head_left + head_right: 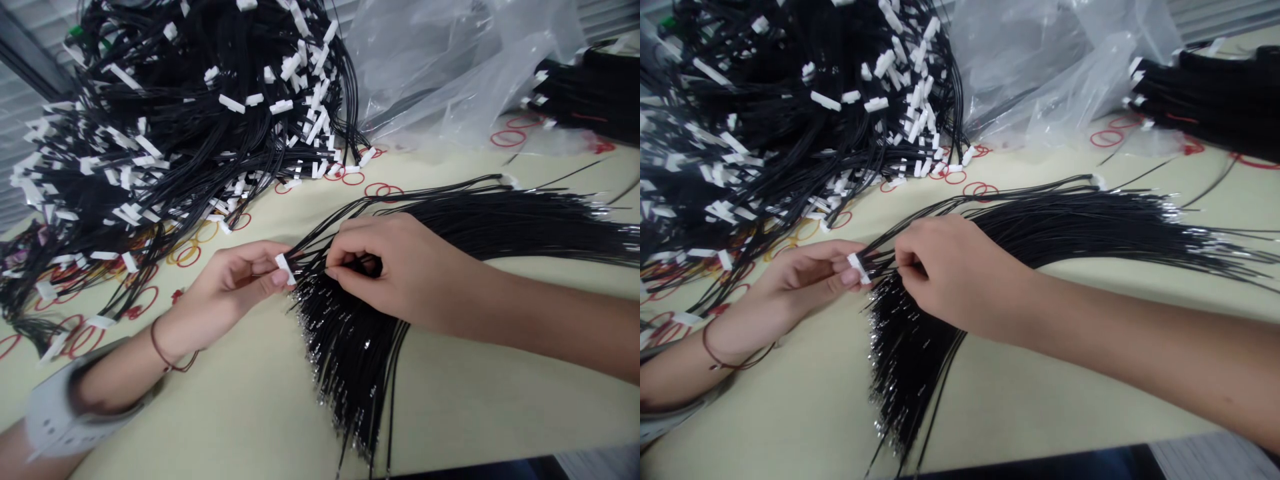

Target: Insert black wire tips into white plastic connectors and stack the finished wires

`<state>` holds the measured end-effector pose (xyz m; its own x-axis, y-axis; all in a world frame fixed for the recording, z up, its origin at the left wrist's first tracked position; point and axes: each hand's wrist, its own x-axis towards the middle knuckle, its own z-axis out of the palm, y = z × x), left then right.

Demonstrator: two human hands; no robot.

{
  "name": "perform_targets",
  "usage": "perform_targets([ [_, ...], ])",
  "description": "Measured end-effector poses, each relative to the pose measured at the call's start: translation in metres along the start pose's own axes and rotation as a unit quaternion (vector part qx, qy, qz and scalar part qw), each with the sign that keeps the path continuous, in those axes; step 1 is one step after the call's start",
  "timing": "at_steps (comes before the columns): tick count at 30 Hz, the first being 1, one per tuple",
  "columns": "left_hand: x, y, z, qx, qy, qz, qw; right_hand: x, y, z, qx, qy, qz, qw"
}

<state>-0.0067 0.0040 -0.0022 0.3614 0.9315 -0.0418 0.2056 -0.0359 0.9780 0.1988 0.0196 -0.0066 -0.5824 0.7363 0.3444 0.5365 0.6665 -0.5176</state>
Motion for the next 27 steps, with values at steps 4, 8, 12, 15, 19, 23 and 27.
perform_targets([
  [4,-0.0003,-0.0017,0.0000,0.011,0.018,0.002,1.000,0.0002,-0.0004,-0.0013,0.004,-0.005,-0.012,1.000],
  [8,-0.0021,-0.0003,-0.0003,0.026,0.021,-0.001,0.999,0.0011,0.0001,-0.0008,0.008,-0.011,-0.016,1.000],
  [12,-0.0030,0.0027,0.0004,0.044,-0.009,0.012,0.999,0.0010,0.0004,0.0004,0.008,-0.010,-0.017,1.000],
  [15,-0.0035,0.0039,0.0016,0.054,-0.012,0.019,0.998,0.0010,0.0005,0.0008,0.007,-0.014,-0.022,1.000],
  [19,-0.0044,0.0046,0.0030,0.061,-0.011,0.022,0.998,0.0008,-0.0001,0.0018,0.002,-0.018,-0.031,0.999],
  [23,-0.0048,0.0041,0.0041,0.063,0.010,0.023,0.998,0.0002,-0.0017,0.0043,0.024,-0.012,-0.035,0.999],
  [27,-0.0051,0.0040,0.0062,0.050,0.024,0.025,0.998,-0.0001,-0.0036,0.0080,0.037,-0.007,-0.037,0.999],
])
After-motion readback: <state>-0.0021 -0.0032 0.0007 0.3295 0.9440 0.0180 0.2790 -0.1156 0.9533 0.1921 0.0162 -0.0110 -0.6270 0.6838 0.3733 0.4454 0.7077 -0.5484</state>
